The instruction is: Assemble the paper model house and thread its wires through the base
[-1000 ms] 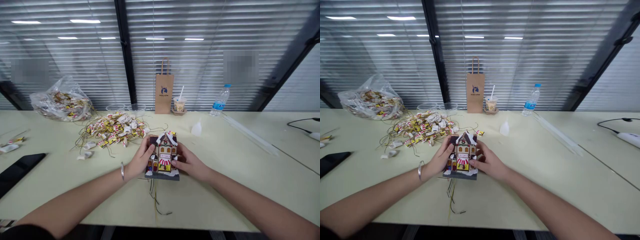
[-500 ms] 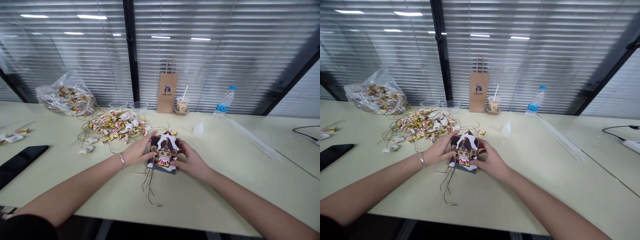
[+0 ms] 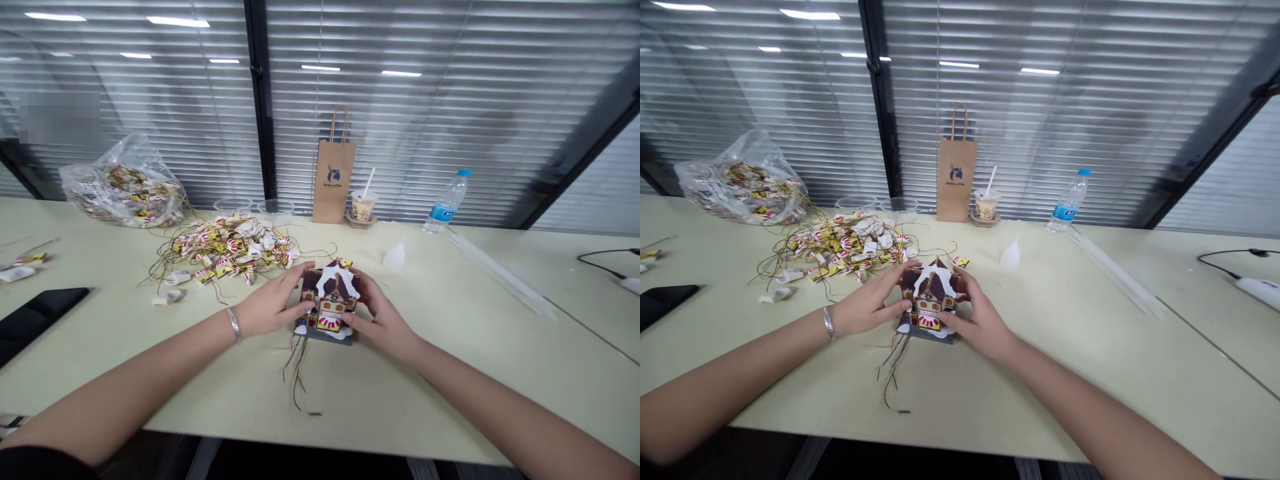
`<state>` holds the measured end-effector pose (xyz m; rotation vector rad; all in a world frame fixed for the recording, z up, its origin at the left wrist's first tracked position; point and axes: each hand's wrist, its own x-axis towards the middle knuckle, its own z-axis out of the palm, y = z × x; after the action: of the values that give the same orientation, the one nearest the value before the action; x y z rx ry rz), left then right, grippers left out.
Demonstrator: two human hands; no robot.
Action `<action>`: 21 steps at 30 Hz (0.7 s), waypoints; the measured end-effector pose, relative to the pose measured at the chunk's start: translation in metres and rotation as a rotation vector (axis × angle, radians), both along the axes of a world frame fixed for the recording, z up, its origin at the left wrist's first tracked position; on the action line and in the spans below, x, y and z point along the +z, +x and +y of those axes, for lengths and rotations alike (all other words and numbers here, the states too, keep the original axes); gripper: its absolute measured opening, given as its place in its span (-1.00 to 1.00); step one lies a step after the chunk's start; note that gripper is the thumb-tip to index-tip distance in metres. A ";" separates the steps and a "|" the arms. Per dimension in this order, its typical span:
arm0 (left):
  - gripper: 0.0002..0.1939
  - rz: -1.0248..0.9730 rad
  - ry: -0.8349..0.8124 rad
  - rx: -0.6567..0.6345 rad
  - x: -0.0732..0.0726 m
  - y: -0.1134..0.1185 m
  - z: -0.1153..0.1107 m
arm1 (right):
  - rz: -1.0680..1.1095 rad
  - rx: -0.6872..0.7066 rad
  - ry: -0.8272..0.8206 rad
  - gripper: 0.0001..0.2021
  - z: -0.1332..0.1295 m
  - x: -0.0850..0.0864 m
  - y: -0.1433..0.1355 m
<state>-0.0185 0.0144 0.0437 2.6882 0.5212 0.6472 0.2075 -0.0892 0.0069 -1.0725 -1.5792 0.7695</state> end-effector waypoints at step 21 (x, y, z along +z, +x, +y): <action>-0.42 -0.135 -0.080 -0.023 -0.008 0.003 -0.002 | -0.028 -0.001 -0.001 -0.33 -0.005 0.002 0.000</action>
<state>-0.0159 0.0124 0.0356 2.5506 0.4695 0.7775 0.2074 -0.0940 0.0093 -1.0889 -1.6017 0.7582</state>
